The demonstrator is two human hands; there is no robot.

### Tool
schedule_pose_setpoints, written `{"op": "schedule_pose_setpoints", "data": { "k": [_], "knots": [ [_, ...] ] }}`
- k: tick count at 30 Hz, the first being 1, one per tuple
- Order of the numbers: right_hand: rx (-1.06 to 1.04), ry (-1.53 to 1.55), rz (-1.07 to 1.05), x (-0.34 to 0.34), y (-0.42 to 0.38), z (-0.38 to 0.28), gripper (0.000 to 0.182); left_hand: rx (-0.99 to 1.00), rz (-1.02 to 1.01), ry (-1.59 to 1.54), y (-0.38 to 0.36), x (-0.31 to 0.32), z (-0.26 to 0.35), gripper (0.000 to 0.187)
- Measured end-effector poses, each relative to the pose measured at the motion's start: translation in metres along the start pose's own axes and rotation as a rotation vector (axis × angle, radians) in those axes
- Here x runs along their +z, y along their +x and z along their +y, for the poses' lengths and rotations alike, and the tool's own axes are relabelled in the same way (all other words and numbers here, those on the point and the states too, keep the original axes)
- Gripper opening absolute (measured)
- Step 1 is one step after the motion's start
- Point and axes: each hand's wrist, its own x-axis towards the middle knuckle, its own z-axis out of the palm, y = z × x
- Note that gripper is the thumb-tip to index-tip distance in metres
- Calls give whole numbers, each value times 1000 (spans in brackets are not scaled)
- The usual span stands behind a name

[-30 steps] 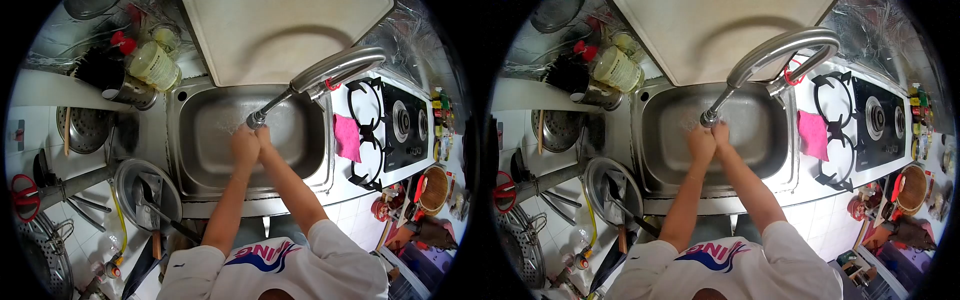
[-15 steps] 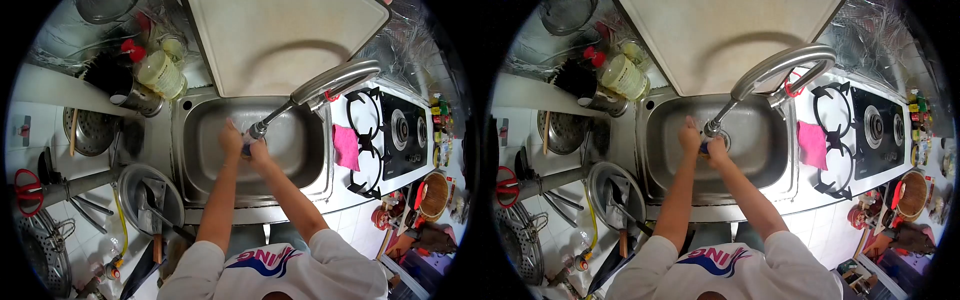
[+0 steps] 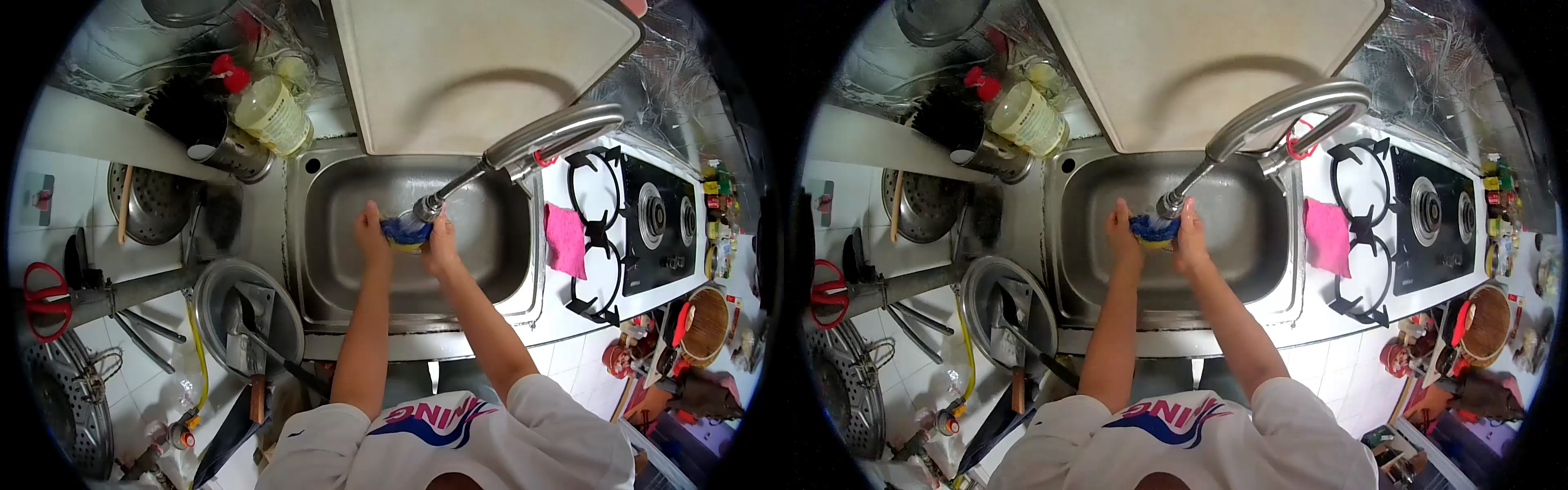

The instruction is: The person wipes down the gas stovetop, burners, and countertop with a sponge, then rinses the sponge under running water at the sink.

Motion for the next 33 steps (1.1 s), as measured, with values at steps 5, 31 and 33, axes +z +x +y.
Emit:
{"op": "schedule_pose_setpoints", "data": {
  "k": [5, 31, 33],
  "knots": [
    [-97, -122, -200, -23, 7, 9, 9, -109, -162, -441, -12, -24, -2, 30],
    [-531, -921, 233, -61, -18, 25, 12, -304, -466, -470, -41, 21, 34, 16],
    [-476, -882, 255, -62, -21, 28, 12, -317, -465, -435, -44, 25, 37, 23]
  ]
}}
